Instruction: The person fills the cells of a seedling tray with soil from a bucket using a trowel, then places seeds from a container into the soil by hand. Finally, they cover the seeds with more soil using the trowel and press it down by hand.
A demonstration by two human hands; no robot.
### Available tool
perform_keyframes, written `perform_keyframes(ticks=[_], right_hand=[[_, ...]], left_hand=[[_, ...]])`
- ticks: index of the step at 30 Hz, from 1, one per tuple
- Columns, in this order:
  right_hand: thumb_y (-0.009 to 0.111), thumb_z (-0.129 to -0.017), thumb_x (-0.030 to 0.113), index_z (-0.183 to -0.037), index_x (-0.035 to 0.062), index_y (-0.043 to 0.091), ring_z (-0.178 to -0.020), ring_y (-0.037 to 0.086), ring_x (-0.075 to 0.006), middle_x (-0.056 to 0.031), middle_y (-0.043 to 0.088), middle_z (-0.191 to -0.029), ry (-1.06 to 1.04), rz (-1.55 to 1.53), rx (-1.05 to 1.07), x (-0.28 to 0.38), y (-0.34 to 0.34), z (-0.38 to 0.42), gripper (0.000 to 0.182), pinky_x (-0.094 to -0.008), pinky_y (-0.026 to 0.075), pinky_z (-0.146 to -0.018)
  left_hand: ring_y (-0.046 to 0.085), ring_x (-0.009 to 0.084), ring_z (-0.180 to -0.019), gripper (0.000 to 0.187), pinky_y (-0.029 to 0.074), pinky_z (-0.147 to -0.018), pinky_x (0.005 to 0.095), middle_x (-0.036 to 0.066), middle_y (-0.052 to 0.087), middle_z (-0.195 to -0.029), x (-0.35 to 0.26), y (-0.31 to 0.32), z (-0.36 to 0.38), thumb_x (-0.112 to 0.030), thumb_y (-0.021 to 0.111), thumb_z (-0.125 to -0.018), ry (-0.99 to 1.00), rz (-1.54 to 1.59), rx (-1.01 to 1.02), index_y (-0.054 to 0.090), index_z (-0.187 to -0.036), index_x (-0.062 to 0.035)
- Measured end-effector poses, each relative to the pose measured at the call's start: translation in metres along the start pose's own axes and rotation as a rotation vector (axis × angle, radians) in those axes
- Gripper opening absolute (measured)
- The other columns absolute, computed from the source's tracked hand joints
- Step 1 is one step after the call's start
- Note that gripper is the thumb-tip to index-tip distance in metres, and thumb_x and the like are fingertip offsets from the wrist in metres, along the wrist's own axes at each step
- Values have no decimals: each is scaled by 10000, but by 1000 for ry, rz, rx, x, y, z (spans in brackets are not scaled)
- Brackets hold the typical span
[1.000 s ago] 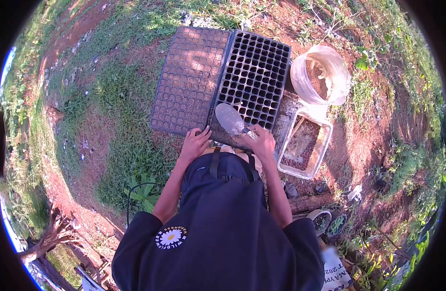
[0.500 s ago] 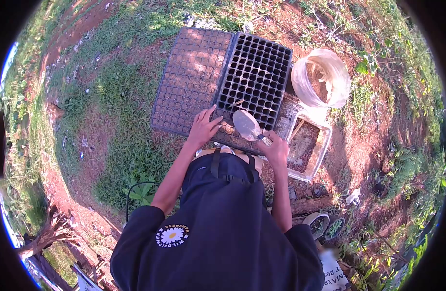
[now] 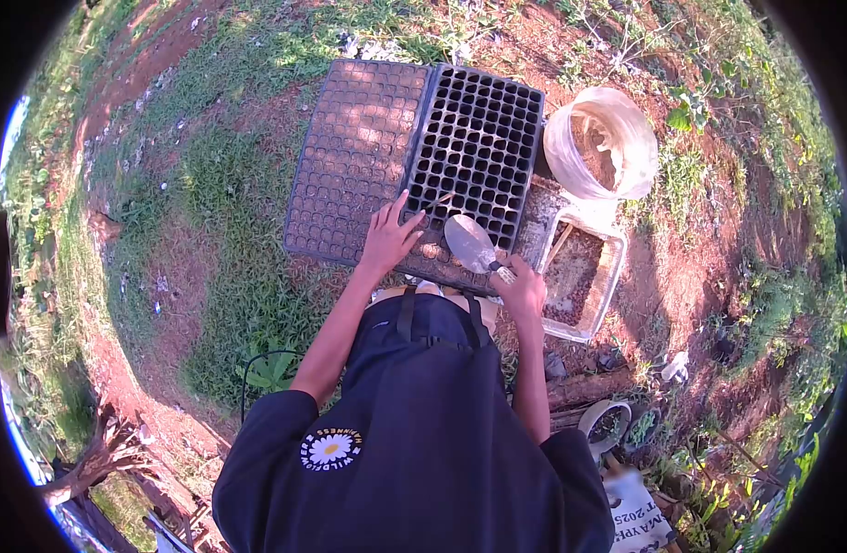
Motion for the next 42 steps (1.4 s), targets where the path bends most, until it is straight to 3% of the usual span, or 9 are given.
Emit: perform_keyframes(ticks=[3,10,19,22,27,31,37,39,42], right_hand=[[739,-726,322,-1049,134,692,-903,705,-352,-153,735,-1014,-68,1,-66,1,2,2,377,-441,526,-841],[754,-731,315,-1049,136,700,-1048,688,-332,-132,731,-1094,26,-23,-23,4,-4,3,369,-422,518,-897],[744,-813,158,-1035,47,696,-947,692,-229,-147,727,-968,-122,-442,-399,3,-82,-5,253,-403,545,-881],[755,-871,180,-1131,39,651,-726,588,-61,-68,711,-884,-117,-665,-579,-5,-112,-23,314,-193,416,-595],[756,-880,207,-1182,84,635,-611,461,-38,-4,634,-718,16,-680,-636,-27,-147,-68,348,-206,321,-533],[642,-964,245,-1272,56,576,-906,635,-152,-95,652,-977,-171,-719,-528,-30,-162,-105,367,-335,475,-893],[509,-1005,104,-1318,40,563,-972,638,-186,-163,596,-1205,-168,-837,-439,-28,-151,-137,324,-308,535,-918],[534,-987,103,-1310,49,563,-1009,615,-201,-188,534,-1278,-131,-598,-575,-17,-133,-132,328,-323,532,-958],[593,-930,87,-1163,56,584,-1046,540,-247,-140,482,-1287,-395,-308,-912,43,-81,-89,234,-390,523,-909]], left_hand=[[406,336,-1311,356,352,-1074,460,108,320,-1554,3,4,2,-315,653,-911,-34,18,-10,670,-1253,-216],[398,333,-1322,348,334,-1091,475,105,309,-1562,1,4,10,-315,654,-909,-46,34,28,682,-1247,-237],[372,339,-1367,453,315,-1103,478,129,253,-1604,-2,7,12,-285,635,-907,39,-6,30,602,-1358,-270],[369,331,-1377,464,321,-1102,504,113,231,-1617,0,11,13,-296,612,-918,39,-39,52,571,-1378,-251],[350,337,-1395,491,315,-1105,521,121,217,-1621,0,14,16,-323,604,-924,55,-42,63,545,-1402,-229],[324,341,-1418,547,298,-1117,521,128,217,-1620,1,15,20,-348,598,-933,12,-52,88,483,-1453,-226],[289,324,-1443,571,267,-1122,499,106,264,-1609,10,14,29,-403,572,-953,-5,-79,54,481,-1436,-112],[285,312,-1448,546,261,-1124,494,84,285,-1603,9,13,31,-410,563,-959,-13,-86,46,509,-1402,-96],[275,306,-1450,538,277,-1114,526,66,284,-1601,9,15,33,-418,579,-947,-23,-99,17,522,-1381,-105]])
Point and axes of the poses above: each hand's wrist, its own z-axis away from the middle knuckle, its own y-axis out of the palm, x = y × z, the point moved 3 cm from there along -z, towards the middle knuckle
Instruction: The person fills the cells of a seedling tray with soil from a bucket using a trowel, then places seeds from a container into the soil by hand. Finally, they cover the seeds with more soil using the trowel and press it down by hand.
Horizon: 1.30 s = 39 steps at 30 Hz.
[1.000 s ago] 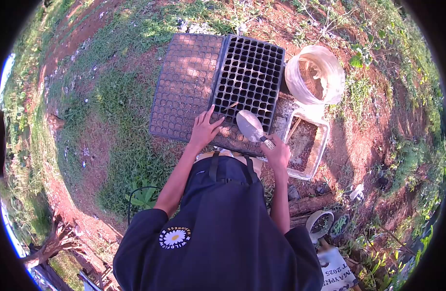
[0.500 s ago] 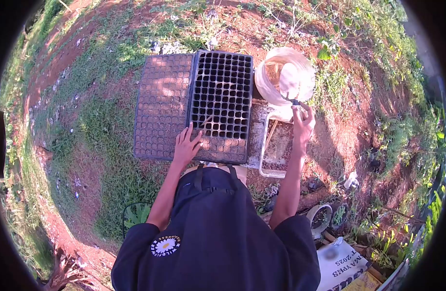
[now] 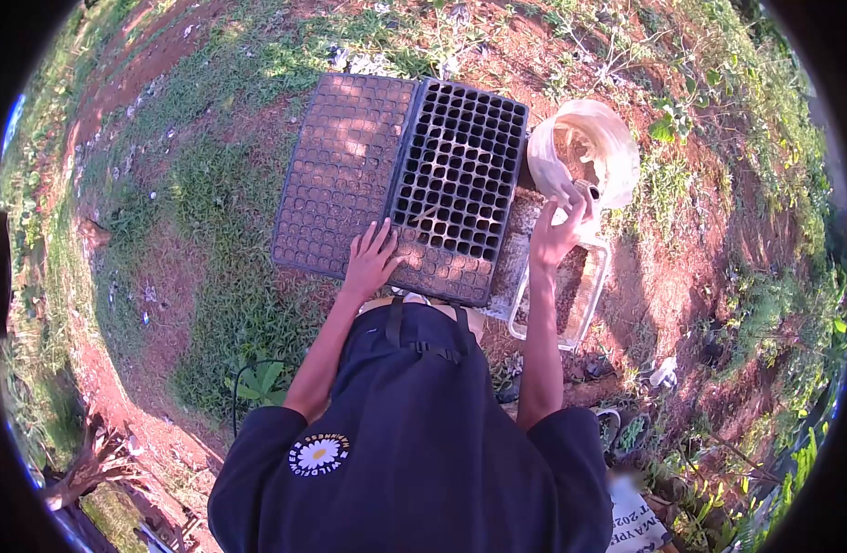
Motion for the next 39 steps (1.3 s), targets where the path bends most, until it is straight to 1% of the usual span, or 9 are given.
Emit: perform_keyframes(ticks=[3,5,7,12,20,23,31,33,39], right_hand=[[582,-904,11,-1192,66,583,-807,583,-131,-60,627,-961,146,-96,345,13,41,55,293,-289,509,-719],[627,-902,32,-1411,64,382,-663,609,-108,-76,640,-877,377,-320,762,19,74,83,565,-271,504,-597],[660,-892,64,-1491,98,292,-651,630,-114,-79,665,-834,320,-326,966,16,99,103,704,-277,515,-617],[661,-878,72,-1197,26,579,-674,673,-179,-120,699,-789,289,-260,903,17,135,118,332,-305,538,-670],[657,-884,59,-907,0,604,-666,675,-128,-89,693,-734,228,-284,740,29,107,111,83,-270,521,-644],[653,-887,60,-876,-5,565,-664,674,-137,-89,692,-738,357,-163,828,28,93,110,110,-275,519,-634],[630,-858,12,-981,9,602,-622,649,-222,-127,672,-751,137,-209,883,21,73,132,127,-341,501,-593],[671,-805,52,-994,4,665,-752,666,-336,-185,635,-764,-12,-109,941,29,71,134,194,-419,510,-679],[672,-832,66,-983,-12,711,-793,673,-339,-200,677,-859,-67,-95,899,23,83,147,174,-403,531,-737]], left_hand=[[270,307,-1457,523,272,-1117,548,69,276,-1604,0,2,0,-412,584,-948,-15,9,8,524,-1387,-132],[270,308,-1460,498,273,-1117,550,70,277,-1604,-1,1,0,-400,589,-951,15,35,-34,533,-1385,-164],[263,311,-1465,479,273,-1117,551,75,279,-1603,-2,1,0,-375,599,-944,15,38,-17,543,-1380,-185],[271,311,-1463,476,275,-1124,546,87,283,-1599,-7,-5,-3,-325,598,-931,12,-11,-3,548,-1373,-155],[340,248,-1421,477,297,-1097,499,46,391,-1537,-14,8,0,-336,581,-937,116,-94,-35,559,-1338,-77],[400,229,-1358,454,325,-1062,494,31,446,-1486,-13,12,-1,-315,596,-924,122,-88,-40,578,-1309,-74],[462,216,-1242,360,330,-1027,474,2,537,-1397,-16,1,-5,-288,617,-902,98,-64,-49,661,-1183,-67],[464,218,-1235,349,331,-1025,474,-4,541,-1392,-16,-2,-5,-282,621,-899,96,-56,-52,668,-1170,-67],[476,224,-1204,359,350,-1015,444,7,549,-1372,-14,-4,-6,-260,615,-898,111,-27,-43,656,-1189,-54]])
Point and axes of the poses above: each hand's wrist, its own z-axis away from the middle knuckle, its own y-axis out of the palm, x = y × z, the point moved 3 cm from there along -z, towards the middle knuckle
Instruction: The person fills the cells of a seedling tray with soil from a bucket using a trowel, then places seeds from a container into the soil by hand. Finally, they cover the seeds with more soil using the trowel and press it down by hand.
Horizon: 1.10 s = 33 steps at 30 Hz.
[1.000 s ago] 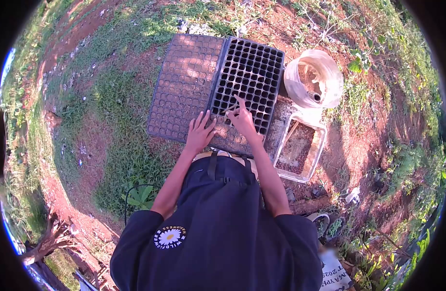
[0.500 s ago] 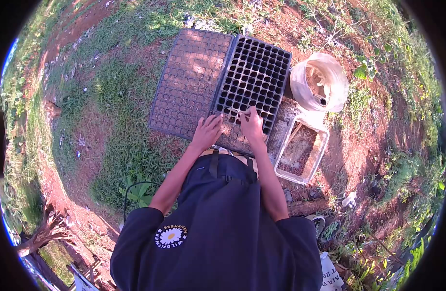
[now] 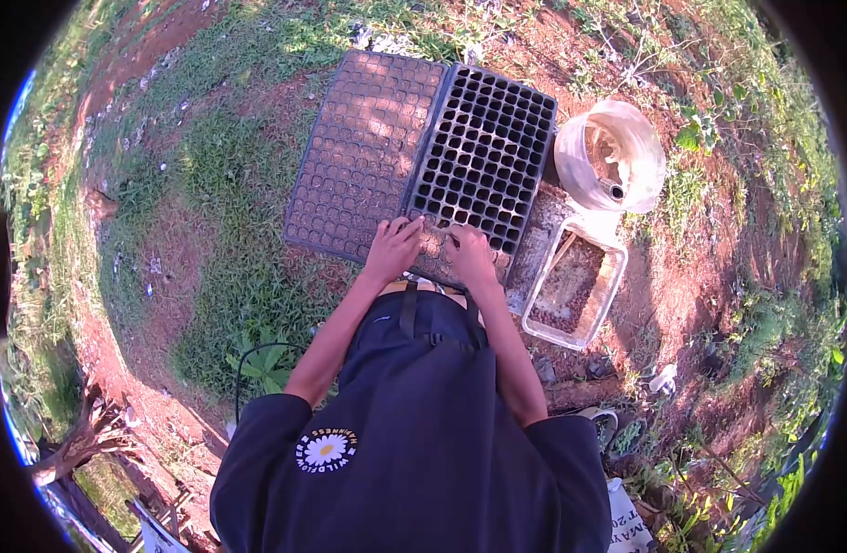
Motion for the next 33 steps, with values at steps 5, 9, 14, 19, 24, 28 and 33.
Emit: perform_keyframes(ticks=[5,9,14,19,24,28,33], right_hand=[[662,-842,76,-1014,-15,713,-873,659,-374,-217,677,-920,15,78,80,12,-4,-3,201,-433,518,-811],[645,-847,71,-1027,-20,711,-882,649,-394,-225,670,-915,48,109,75,13,3,-5,212,-448,514,-816],[642,-838,64,-1016,-31,705,-874,645,-404,-244,658,-898,57,75,68,11,12,-10,212,-457,510,-799],[641,-835,67,-1000,-39,703,-834,645,-411,-258,652,-893,88,56,53,20,5,-14,206,-466,509,-773],[634,-832,60,-902,-61,679,-797,642,-419,-257,651,-842,-31,52,12,21,8,-12,146,-467,507,-734],[628,-835,60,-868,-66,668,-793,642,-419,-253,654,-823,34,60,29,18,13,-13,136,-469,507,-742],[609,-845,60,-875,-74,672,-810,645,-429,-264,658,-845,41,28,-2,21,15,-10,152,-476,508,-759]], left_hand=[[487,232,-1176,367,363,-1007,415,21,562,-1346,1,1,0,-245,602,-895,5,31,-9,649,-1195,-40],[499,227,-1154,349,372,-992,408,15,576,-1329,3,1,0,-208,611,-881,12,43,-23,658,-1182,-37],[507,221,-1141,330,379,-981,398,8,580,-1329,4,2,-1,-176,615,-872,22,67,-23,669,-1166,-38],[505,218,-1143,347,380,-977,397,6,579,-1331,4,1,0,-162,624,-850,25,54,-34,667,-1173,-43],[501,217,-1149,364,380,-977,397,5,573,-1337,5,0,-1,-156,624,-844,30,60,-36,658,-1189,-45],[500,217,-1150,375,383,-971,395,15,564,-1323,4,0,-1,-147,622,-838,33,46,-23,643,-1199,-46],[506,214,-1122,374,396,-934,385,35,554,-1205,1,-5,2,-126,618,-809,16,41,-45,622,-1175,-49]])
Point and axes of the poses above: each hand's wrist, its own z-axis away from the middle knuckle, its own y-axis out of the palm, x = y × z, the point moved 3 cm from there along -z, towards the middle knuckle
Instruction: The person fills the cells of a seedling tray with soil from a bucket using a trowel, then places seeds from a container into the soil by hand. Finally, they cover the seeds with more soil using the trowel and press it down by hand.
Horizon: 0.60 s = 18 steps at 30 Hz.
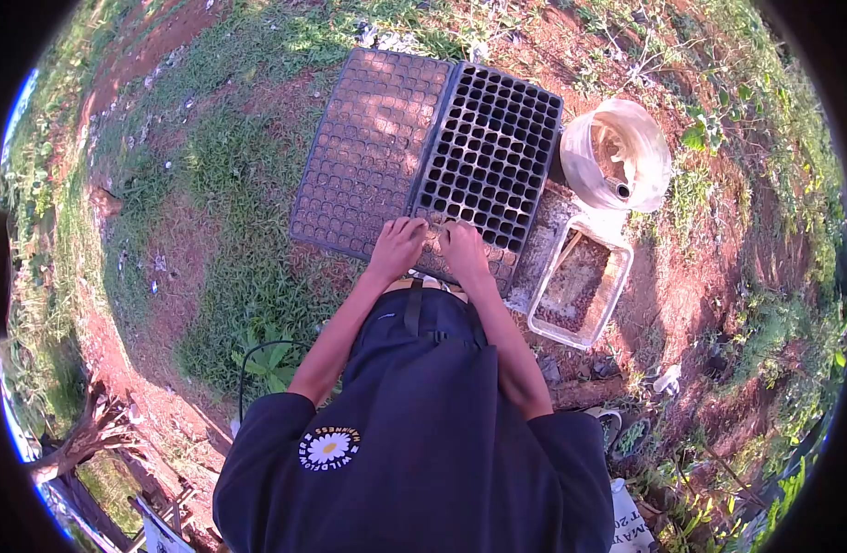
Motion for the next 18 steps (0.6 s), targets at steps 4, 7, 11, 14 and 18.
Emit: perform_keyframes(ticks=[4,7,11,14,18], right_hand=[[603,-846,57,-883,-77,675,-817,647,-430,-269,660,-856,11,32,25,0,4,-3,156,-480,509,-760],[597,-846,54,-864,-77,669,-815,646,-429,-271,657,-850,19,60,14,-2,8,0,151,-485,508,-760],[590,-845,45,-832,-79,656,-808,641,-430,-275,649,-825,40,75,-1,-2,8,-2,141,-492,504,-754],[585,-844,39,-826,-78,654,-797,639,-433,-278,644,-813,39,74,11,3,8,-2,137,-496,504,-748],[584,-842,35,-815,-74,650,-785,636,-437,-279,641,-804,16,59,-14,2,11,-2,130,-496,503,-743]], left_hand=[[512,209,-1069,361,404,-887,376,40,537,-1114,-2,-2,-1,-117,615,-790,-1,-7,1,616,-1145,-50],[513,206,-1044,374,404,-873,369,41,538,-1106,-2,-2,-1,-119,616,-793,3,-3,10,617,-1160,-47],[511,206,-1043,388,403,-874,367,43,541,-1102,-1,2,0,-123,619,-794,4,-7,9,616,-1172,-39],[507,210,-1048,399,402,-876,370,48,543,-1090,0,4,1,-130,623,-794,9,-33,21,617,-1180,-29],[504,216,-1047,403,404,-875,371,53,545,-1079,0,5,-1,-133,625,-794,13,-4,33,619,-1182,-23]])
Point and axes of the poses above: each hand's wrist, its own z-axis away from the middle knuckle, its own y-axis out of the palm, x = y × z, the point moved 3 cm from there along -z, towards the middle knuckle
